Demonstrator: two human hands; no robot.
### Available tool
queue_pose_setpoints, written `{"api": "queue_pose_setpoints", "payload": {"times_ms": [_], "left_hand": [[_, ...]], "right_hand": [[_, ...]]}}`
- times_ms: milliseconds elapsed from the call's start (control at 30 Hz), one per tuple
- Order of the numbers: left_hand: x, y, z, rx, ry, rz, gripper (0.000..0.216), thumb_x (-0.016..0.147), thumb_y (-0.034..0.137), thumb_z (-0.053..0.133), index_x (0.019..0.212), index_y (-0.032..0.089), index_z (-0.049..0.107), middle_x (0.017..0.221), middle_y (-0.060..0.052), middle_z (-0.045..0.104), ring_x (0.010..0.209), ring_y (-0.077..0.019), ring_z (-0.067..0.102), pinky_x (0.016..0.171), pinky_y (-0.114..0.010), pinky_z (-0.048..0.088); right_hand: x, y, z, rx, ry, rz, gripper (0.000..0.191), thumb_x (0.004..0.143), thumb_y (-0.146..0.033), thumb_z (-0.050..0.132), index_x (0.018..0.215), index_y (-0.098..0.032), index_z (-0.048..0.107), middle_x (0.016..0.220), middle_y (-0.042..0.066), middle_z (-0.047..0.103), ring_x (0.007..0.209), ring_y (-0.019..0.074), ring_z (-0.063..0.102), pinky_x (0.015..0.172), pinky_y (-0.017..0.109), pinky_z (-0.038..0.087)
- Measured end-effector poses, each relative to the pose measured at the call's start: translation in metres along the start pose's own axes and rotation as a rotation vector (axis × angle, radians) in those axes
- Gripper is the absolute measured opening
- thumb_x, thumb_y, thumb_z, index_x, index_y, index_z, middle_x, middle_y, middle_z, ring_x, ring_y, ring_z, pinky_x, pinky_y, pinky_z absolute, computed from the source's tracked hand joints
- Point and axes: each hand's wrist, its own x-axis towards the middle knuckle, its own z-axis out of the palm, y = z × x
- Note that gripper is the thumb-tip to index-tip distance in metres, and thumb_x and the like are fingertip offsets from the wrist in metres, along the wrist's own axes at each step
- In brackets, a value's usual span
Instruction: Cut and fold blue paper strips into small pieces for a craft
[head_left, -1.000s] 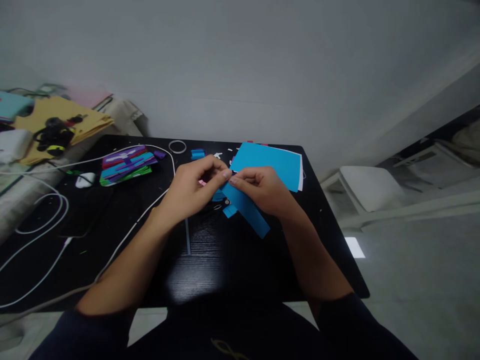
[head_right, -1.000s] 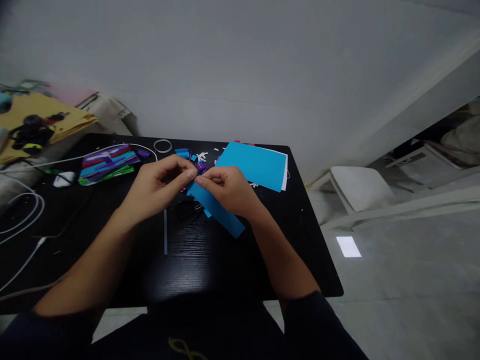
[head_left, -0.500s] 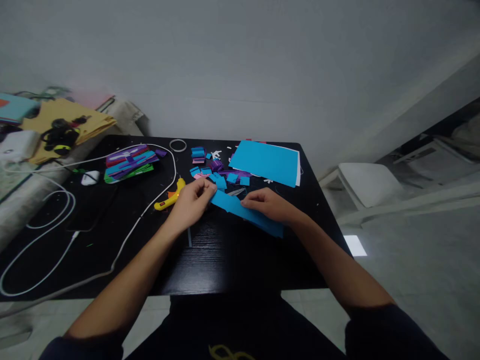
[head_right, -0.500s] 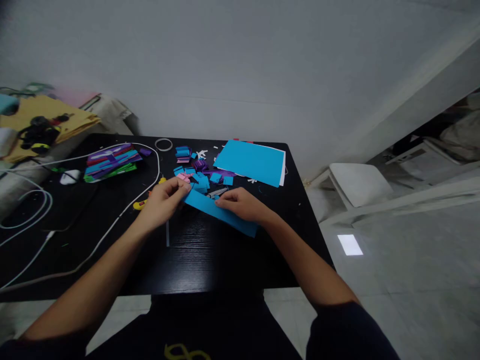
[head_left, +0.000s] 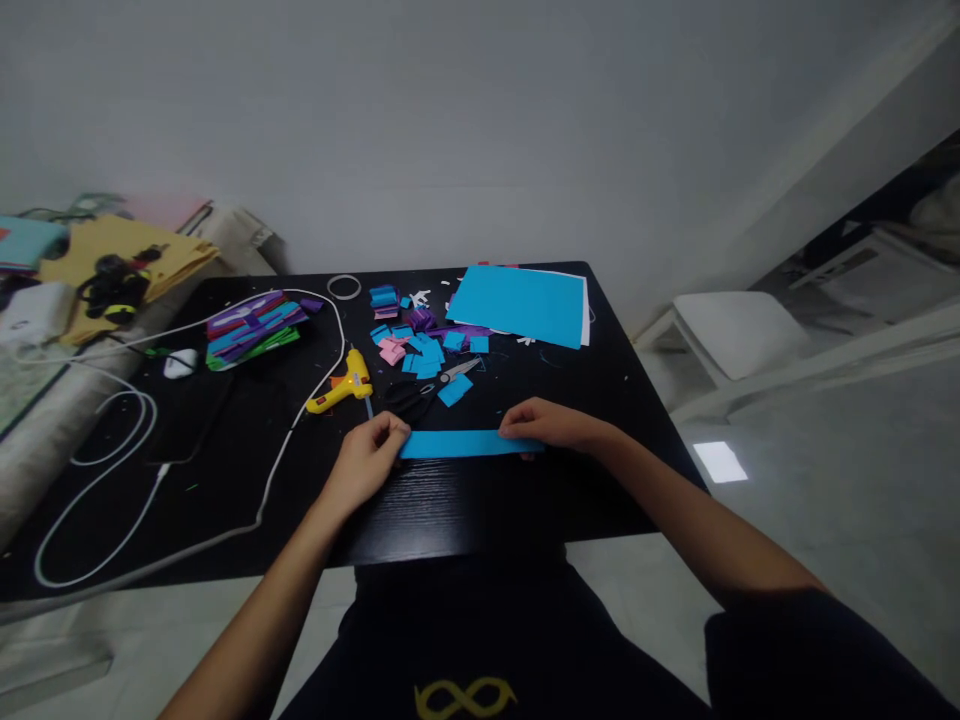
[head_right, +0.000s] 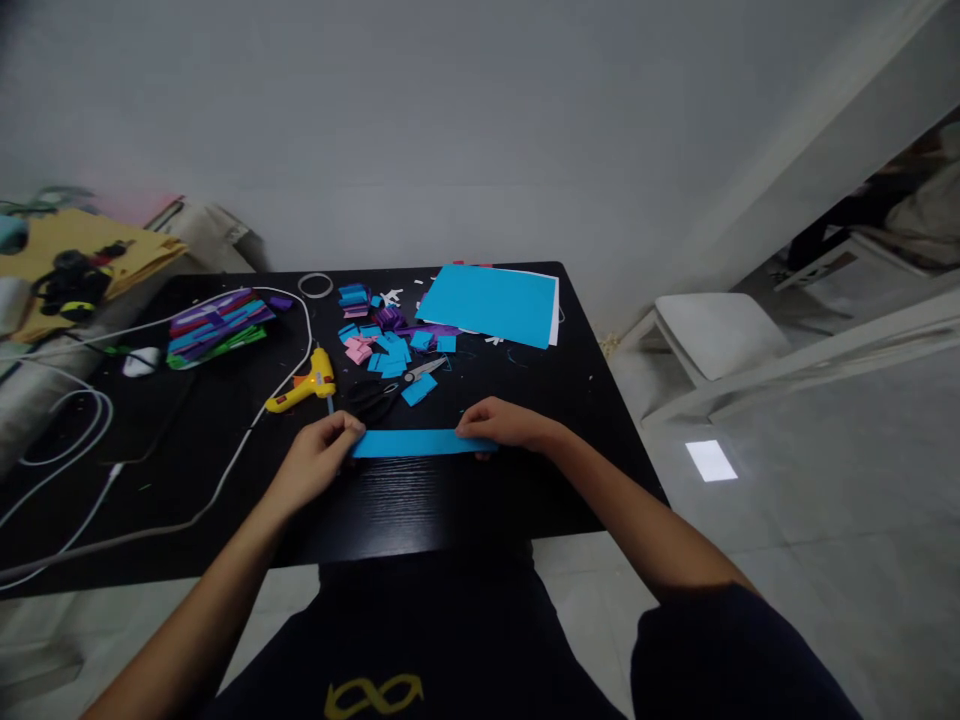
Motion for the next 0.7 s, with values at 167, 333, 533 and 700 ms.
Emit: {"api": "queue_pose_setpoints", "payload": {"times_ms": [167,333,533,700], "left_hand": [[-0.012,0.018,0.005,0.291,-0.004,0.51,0.029,0.096,0.036,0.06,0.121,0.023,0.066,0.13,-0.011,0.066,0.122,-0.0295,0.06,0.107,-0.049,0.046],[-0.013,0.015,0.03,0.375,-0.197,0.722,0.024,0.1,0.03,0.058,0.121,0.025,0.069,0.129,-0.01,0.068,0.122,-0.0274,0.063,0.108,-0.051,0.048],[-0.012,0.0,0.047,0.361,-0.151,0.707,0.024,0.102,0.024,0.052,0.116,0.022,0.072,0.122,-0.01,0.071,0.11,-0.0254,0.068,0.095,-0.045,0.056],[-0.013,0.001,0.047,0.371,-0.145,0.695,0.024,0.102,0.025,0.052,0.113,0.021,0.073,0.122,-0.01,0.072,0.109,-0.0255,0.068,0.094,-0.046,0.057]], "right_hand": [[0.002,0.007,0.002,-0.033,-0.007,0.006,0.027,0.088,-0.039,0.069,0.089,-0.012,0.071,0.071,-0.001,0.063,0.061,0.0119,0.062,0.063,0.025,0.048],[0.002,0.009,0.007,-0.293,0.122,-0.059,0.024,0.091,-0.036,0.065,0.093,-0.013,0.074,0.079,0.004,0.069,0.07,0.0162,0.065,0.066,0.028,0.049],[-0.002,0.016,0.024,-0.746,0.383,-0.21,0.016,0.093,-0.027,0.066,0.103,-0.015,0.072,0.104,0.012,0.072,0.095,0.0249,0.067,0.085,0.037,0.05],[-0.002,0.027,0.041,-0.998,0.483,-0.532,0.019,0.097,-0.014,0.056,0.109,-0.014,0.07,0.116,0.015,0.068,0.11,0.028,0.06,0.094,0.043,0.05]]}}
